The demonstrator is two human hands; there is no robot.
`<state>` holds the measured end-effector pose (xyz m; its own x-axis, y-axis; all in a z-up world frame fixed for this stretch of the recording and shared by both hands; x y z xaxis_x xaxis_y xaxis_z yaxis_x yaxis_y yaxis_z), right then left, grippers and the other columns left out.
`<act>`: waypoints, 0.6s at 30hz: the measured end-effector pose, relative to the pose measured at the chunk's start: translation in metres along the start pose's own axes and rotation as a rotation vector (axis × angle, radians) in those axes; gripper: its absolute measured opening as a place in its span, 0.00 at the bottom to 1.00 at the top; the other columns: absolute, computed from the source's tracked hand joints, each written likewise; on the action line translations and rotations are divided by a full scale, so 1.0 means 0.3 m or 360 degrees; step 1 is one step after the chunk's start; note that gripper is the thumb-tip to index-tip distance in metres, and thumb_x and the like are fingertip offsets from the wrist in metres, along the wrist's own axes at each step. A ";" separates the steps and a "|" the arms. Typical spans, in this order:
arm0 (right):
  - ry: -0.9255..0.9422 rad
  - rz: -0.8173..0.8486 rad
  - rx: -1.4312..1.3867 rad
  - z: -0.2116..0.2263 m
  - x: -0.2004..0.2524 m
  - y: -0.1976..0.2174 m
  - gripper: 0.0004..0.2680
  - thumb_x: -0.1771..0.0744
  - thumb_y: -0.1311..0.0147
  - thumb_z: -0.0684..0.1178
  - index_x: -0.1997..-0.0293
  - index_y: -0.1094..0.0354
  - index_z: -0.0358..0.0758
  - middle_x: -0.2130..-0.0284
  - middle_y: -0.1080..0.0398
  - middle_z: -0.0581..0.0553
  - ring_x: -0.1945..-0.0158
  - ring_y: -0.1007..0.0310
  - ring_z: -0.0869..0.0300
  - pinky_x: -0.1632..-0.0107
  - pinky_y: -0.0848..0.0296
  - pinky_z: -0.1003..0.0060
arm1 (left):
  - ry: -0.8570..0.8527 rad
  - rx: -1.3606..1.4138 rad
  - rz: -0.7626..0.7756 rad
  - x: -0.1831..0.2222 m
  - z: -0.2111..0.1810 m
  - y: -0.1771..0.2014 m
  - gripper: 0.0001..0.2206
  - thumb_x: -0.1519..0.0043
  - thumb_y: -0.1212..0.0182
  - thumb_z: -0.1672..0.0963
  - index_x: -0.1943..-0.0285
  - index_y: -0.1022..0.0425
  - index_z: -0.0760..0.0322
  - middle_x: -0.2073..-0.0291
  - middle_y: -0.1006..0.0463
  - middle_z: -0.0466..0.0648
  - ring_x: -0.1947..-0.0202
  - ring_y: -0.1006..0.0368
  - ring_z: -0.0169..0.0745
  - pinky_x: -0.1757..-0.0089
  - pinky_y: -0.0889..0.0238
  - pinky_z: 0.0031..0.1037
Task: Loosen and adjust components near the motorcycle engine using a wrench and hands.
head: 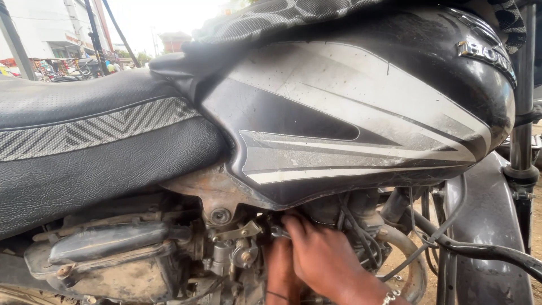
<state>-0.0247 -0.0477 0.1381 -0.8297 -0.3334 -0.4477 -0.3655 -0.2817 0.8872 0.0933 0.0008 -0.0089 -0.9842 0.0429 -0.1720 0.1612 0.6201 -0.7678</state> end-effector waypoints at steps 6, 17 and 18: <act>0.0025 -0.0140 -0.0010 0.019 0.004 0.024 0.14 0.33 0.56 0.45 0.42 0.37 0.30 0.53 0.26 0.28 0.65 0.17 0.43 0.63 0.16 0.55 | -0.0141 -0.0543 -0.0013 -0.063 0.066 0.067 0.11 0.37 0.46 0.59 0.57 0.19 0.72 0.67 0.16 0.50 0.68 0.22 0.36 0.68 0.29 0.27; 0.0025 -0.0520 -0.0291 -0.114 0.172 -0.006 0.15 0.34 0.55 0.40 0.39 0.35 0.34 0.42 0.28 0.29 0.70 0.17 0.52 0.70 0.19 0.65 | -0.0466 -0.1431 -0.0405 0.065 -0.155 -0.183 0.10 0.36 0.39 0.56 0.53 0.19 0.69 0.64 0.16 0.52 0.67 0.22 0.44 0.66 0.32 0.32; 0.0022 -0.0608 -0.0337 -0.166 0.240 -0.055 0.15 0.33 0.56 0.38 0.38 0.35 0.35 0.39 0.29 0.30 0.71 0.17 0.62 0.74 0.24 0.71 | -0.0400 -0.0241 -0.0626 0.105 -0.170 -0.169 0.13 0.38 0.35 0.58 0.54 0.18 0.80 0.60 0.14 0.56 0.63 0.21 0.47 0.64 0.29 0.33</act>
<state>-0.0574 -0.1119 0.0856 -0.6456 -0.1808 -0.7419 -0.5493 -0.5649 0.6157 0.0505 0.0107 0.0560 -0.9171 -0.3961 -0.0449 -0.2499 0.6591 -0.7093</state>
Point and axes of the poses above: each hand's wrist, its own x-axis away from the middle knuckle, its own y-axis out of the back of the hand, z = x × y, the point moved 8 cm from there along -x, towards the middle knuckle
